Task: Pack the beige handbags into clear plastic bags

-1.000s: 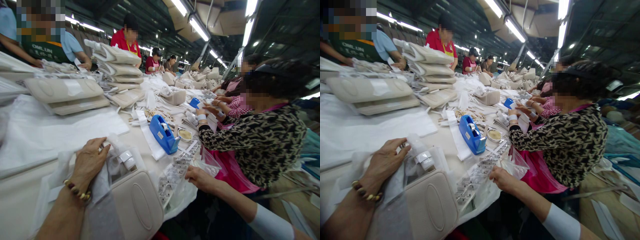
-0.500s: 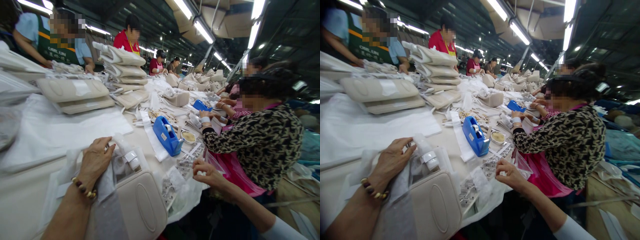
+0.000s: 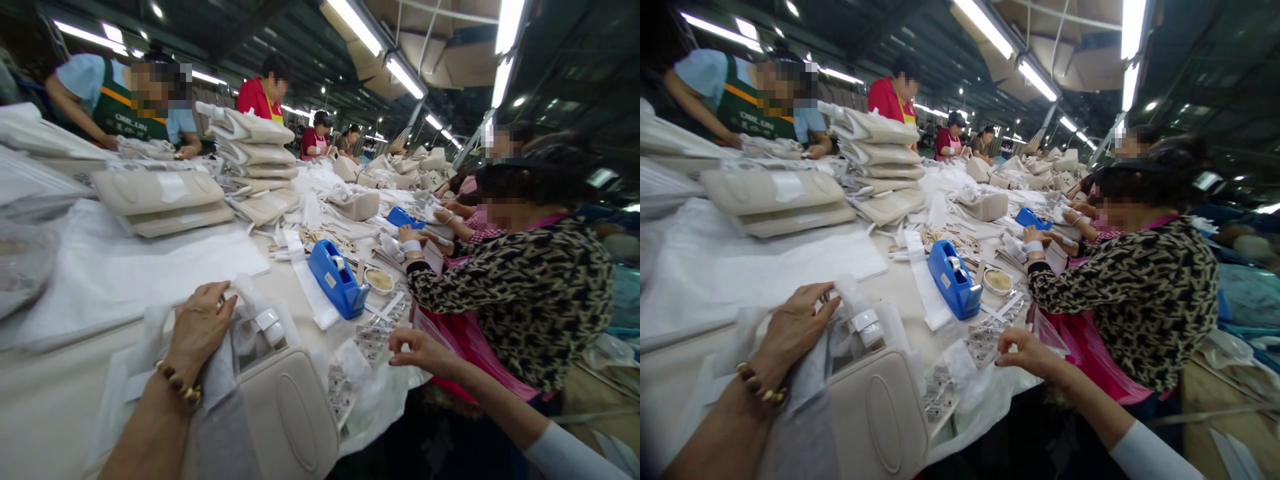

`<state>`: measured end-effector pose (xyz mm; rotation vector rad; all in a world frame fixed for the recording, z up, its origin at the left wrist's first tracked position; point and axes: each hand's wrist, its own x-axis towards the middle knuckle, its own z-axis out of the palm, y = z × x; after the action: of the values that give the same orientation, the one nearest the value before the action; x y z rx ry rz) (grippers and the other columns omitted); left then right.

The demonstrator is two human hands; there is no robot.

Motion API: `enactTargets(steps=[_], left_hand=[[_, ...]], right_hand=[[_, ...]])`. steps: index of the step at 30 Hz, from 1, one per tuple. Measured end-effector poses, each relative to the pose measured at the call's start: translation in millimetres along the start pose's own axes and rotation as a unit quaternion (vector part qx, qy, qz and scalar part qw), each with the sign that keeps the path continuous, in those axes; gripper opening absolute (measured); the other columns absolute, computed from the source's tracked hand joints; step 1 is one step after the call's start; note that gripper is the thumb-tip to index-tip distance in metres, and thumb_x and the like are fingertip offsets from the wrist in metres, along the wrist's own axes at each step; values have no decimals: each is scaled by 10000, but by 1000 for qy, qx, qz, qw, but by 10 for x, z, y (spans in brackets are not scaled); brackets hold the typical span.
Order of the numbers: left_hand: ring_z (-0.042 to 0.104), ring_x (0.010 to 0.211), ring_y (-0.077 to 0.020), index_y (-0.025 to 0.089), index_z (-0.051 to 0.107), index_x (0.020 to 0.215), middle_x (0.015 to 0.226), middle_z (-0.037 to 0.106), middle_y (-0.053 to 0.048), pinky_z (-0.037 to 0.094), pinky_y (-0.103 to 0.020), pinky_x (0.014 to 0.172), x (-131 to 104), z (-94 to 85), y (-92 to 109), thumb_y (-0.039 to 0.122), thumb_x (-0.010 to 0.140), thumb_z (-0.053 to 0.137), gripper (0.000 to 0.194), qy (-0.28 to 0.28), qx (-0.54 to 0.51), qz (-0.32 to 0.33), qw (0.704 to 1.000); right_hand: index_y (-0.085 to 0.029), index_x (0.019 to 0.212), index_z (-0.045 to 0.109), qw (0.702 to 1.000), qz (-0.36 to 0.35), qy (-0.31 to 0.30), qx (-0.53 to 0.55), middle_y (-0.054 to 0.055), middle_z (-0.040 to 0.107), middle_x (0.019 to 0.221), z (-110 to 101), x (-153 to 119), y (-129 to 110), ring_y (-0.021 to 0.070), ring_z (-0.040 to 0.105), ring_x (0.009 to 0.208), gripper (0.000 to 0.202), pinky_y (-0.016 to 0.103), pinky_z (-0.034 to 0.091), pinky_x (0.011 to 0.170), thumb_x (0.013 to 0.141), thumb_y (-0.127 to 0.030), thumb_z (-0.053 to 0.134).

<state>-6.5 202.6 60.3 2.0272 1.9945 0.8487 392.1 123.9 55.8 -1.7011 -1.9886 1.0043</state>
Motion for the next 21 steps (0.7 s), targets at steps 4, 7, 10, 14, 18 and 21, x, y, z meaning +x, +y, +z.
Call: enactTargets(steps=[4, 7, 10, 14, 18, 21], left_hand=[[505, 1113, -291, 116, 545, 1125, 1176, 565, -152, 383, -455, 959, -5, 1, 1, 399, 772, 282, 523, 4, 1, 4, 1000], [505, 1110, -296, 103, 544, 1127, 1175, 562, -160, 382, -460, 958, -11, -4, -3, 398, 769, 277, 535, 4, 0, 3, 1000], [510, 1101, -301, 99, 543, 1125, 1173, 563, -163, 388, -456, 952, -11, -7, -11, 402, 770, 282, 534, 2, 0, 5, 1000], [512, 1104, -287, 133, 542, 1119, 1173, 566, -145, 386, -444, 958, -10, -6, -12, 391, 789, 281, 494, 5, 6, 5, 1000], [512, 1104, -288, 134, 543, 1111, 1170, 568, -144, 392, -449, 950, -17, -14, 3, 387, 791, 280, 485, 4, 9, 5, 1000], [504, 1111, -288, 125, 542, 1119, 1175, 565, -148, 383, -447, 958, -22, -22, 16, 385, 792, 276, 495, 2, 4, 4, 1000]], right_hand=[[-172, 628, 534, 999, 33, -13, 20, -35, 481, 586, 61, 14, 33, 97, 430, 546, 344, 219, 357, 509, 658, -492, 657], [-182, 638, 485, 998, 59, -21, 31, -56, 434, 555, 99, 29, 26, 68, 378, 450, 373, 189, 299, 391, 670, -520, 638], [-186, 638, 448, 997, 66, -20, 43, -59, 429, 540, 91, 36, -12, 69, 413, 452, 395, 182, 331, 405, 690, -545, 605], [-161, 773, 548, 993, 75, -57, 66, -25, 537, 568, 56, 13, -53, 110, 528, 512, 364, 222, 424, 494, 723, -521, 556], [-149, 766, 613, 991, 85, -69, 74, -11, 580, 579, 77, -27, -17, 124, 545, 541, 282, 248, 448, 557, 631, -397, 618], [-158, 654, 599, 993, 98, -34, 55, -27, 534, 521, 107, -50, 17, 104, 485, 466, 179, 226, 389, 477, 645, -336, 579]])
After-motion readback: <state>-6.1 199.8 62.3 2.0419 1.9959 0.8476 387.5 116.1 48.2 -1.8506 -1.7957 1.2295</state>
